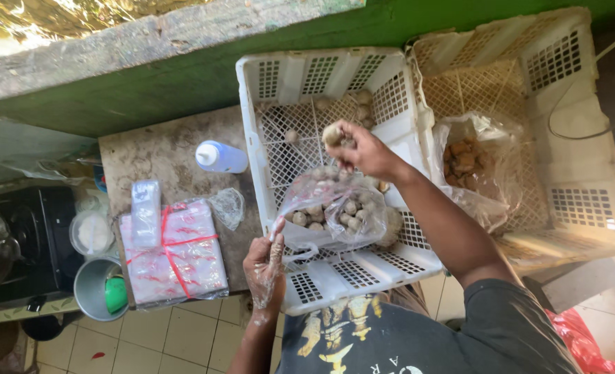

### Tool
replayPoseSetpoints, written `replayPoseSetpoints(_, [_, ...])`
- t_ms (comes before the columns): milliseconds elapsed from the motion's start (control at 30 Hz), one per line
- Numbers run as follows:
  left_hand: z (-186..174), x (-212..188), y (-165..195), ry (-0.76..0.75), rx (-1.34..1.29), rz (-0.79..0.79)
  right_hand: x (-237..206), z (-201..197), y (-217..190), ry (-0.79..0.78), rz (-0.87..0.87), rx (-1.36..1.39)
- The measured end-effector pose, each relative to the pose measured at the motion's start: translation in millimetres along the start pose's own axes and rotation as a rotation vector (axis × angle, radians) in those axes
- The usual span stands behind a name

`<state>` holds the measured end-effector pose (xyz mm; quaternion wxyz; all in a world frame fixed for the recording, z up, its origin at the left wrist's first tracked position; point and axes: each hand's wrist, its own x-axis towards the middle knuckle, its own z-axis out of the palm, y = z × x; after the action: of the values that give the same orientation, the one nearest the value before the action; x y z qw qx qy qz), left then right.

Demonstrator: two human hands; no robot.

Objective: The person opens a clear plastic bag and places round meatballs one at a time from a white plastic crate into the bag. They continue filling the bag, then gather and twist the bag closed and move the packed bag aside.

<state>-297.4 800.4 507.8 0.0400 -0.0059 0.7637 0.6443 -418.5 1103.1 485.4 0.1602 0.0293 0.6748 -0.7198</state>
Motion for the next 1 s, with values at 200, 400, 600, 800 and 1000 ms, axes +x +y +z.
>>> replayPoseSetpoints(200, [1.4, -1.6, 2.0, 0.023, 0.003, -0.038, -79.9, 55.0, 8.9, -0.224, 0.280, -0.038])
replayPoseSetpoints(400, [2.4, 1.2, 1.8, 0.002, -0.109, -0.003, -84.9, 79.2, 4.9, 0.102, -0.215, -0.674])
replayPoseSetpoints(600, [-1.5, -3.9, -8.5, 0.020, -0.104, -0.044, -106.1, 92.7, -30.5, -0.167, 0.018, -0.508])
replayPoseSetpoints(800, [-4.0, -6.2, -15.8, 0.059, -0.239, -0.053, -94.2, 68.5, -22.3, -0.137, -0.360, -0.284])
replayPoseSetpoints(1000, [-2.8, -5.5, -10.0, 0.052, -0.176, -0.089, -24.8, -9.9, 57.8, 0.334, 0.296, -0.871])
